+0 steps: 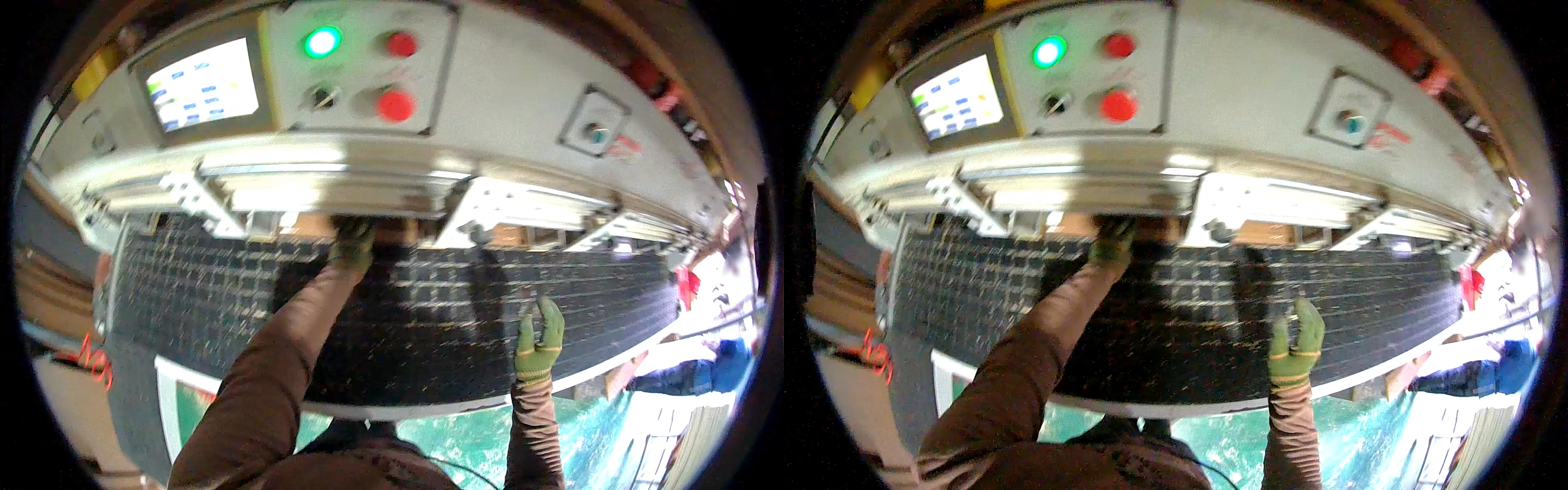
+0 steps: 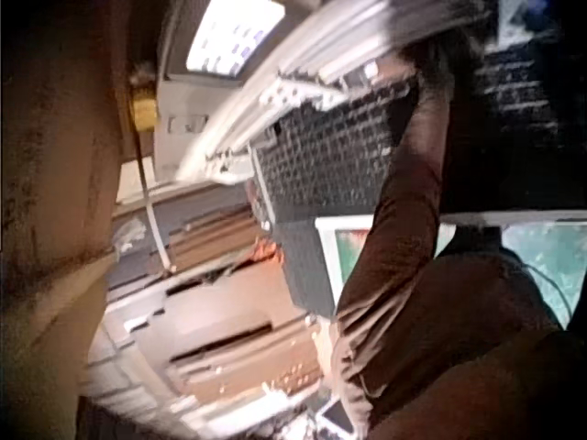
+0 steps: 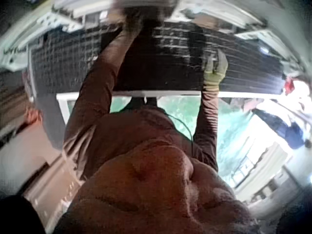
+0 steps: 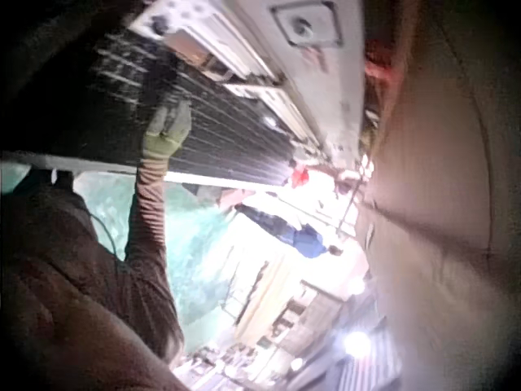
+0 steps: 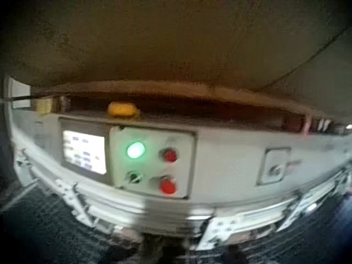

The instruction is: The person operates a CNC cutting machine in a workshop. They place wooden planks on the machine bed, adjust the clamps, and press the start button to begin cutting. The person then removes the cut pieces and stacks them.

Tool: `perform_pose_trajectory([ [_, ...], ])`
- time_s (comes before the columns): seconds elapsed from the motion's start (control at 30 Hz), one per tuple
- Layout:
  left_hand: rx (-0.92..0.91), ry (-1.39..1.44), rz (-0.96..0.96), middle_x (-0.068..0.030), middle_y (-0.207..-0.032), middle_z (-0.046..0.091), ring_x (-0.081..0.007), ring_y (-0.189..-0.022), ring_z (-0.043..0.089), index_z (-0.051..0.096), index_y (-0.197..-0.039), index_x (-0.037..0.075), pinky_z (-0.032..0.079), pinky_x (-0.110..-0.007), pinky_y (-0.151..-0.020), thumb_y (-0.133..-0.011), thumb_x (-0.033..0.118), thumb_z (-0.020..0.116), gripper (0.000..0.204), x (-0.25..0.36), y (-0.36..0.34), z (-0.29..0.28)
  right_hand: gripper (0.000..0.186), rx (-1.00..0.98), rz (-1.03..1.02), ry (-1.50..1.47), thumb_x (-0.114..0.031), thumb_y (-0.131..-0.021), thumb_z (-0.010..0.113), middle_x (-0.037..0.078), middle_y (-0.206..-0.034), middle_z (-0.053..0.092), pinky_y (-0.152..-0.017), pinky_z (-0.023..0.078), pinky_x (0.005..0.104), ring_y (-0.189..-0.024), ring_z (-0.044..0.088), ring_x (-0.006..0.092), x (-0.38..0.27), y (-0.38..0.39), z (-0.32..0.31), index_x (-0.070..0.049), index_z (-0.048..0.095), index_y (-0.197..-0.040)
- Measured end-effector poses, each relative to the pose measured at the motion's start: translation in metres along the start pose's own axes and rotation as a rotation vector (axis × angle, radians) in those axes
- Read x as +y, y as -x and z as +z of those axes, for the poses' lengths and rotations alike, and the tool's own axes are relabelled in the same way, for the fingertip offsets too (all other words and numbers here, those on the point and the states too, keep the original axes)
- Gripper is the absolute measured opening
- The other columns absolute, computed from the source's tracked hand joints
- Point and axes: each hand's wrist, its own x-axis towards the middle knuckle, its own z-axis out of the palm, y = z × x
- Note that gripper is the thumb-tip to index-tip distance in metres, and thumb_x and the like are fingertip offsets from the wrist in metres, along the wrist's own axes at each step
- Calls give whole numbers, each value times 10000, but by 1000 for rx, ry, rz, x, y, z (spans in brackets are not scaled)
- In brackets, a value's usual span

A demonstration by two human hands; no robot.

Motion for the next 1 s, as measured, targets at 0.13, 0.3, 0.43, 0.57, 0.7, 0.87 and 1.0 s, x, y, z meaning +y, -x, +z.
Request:
perform_pose_trajectory([
  [0.13,180,-13,-39,-158,-1723,316,-360,-1599,256,404,-1625,91,221,-482,-1320,-940,84,559,703,-47,-5,28,485,116,-334,68,-106,-891,764,219,-1284,679,-1024,502,481,-1158,645,407,-76,-137,-24,13,647,-1347],
  [0.3,166,193,-90,-147,-1722,312,-371,-1580,283,378,-1641,90,227,-472,-1319,-941,71,594,733,-24,-29,49,559,236,-381,306,-256,-917,785,200,-1270,687,-1004,522,488,-1148,650,403,-58,-225,-16,-36,628,-1406],
  [0.43,388,117,114,-189,-1573,480,-357,-1423,462,486,-1561,72,373,-476,-1200,-1075,107,477,488,-38,-13,43,595,148,-273,323,-246,-921,806,170,-1364,678,-1129,482,424,-1296,621,337,-19,-263,21,-38,605,-1440],
  [0.57,279,442,-130,-183,-1507,532,-353,-1345,517,523,-1519,83,412,-476,-1158,-1115,242,495,435,20,-7,-9,487,96,-235,191,-193,-958,768,131,-1404,682,-1176,454,381,-1326,627,273,7,-270,12,-57,638,-1408],
  [0.7,95,-12,-109,-131,-1726,305,-342,-1572,321,433,-1604,133,288,-448,-1297,-1069,177,436,536,4,6,-1,507,111,-312,421,-255,-1039,677,130,-1484,641,-1178,436,399,-1374,592,290,22,-278,12,-88,580,-1508],
  [0.87,-24,-4,-94,-143,-1729,300,-389,-1593,260,411,-1620,111,232,-562,-1298,-1032,206,440,596,6,-10,-9,525,93,-257,297,-302,-1057,658,150,-1496,612,-1163,429,415,-1372,573,314,1,-260,12,-100,562,-1531],
  [1.0,-29,-125,-80,-151,-1716,328,-383,-1586,278,483,-1574,91,237,-575,-1288,-1020,223,462,571,4,-10,-6,523,147,-243,212,-153,-1013,716,212,-1446,626,-1136,465,428,-1310,614,335,-4,-224,12,-1,571,-1492],
])
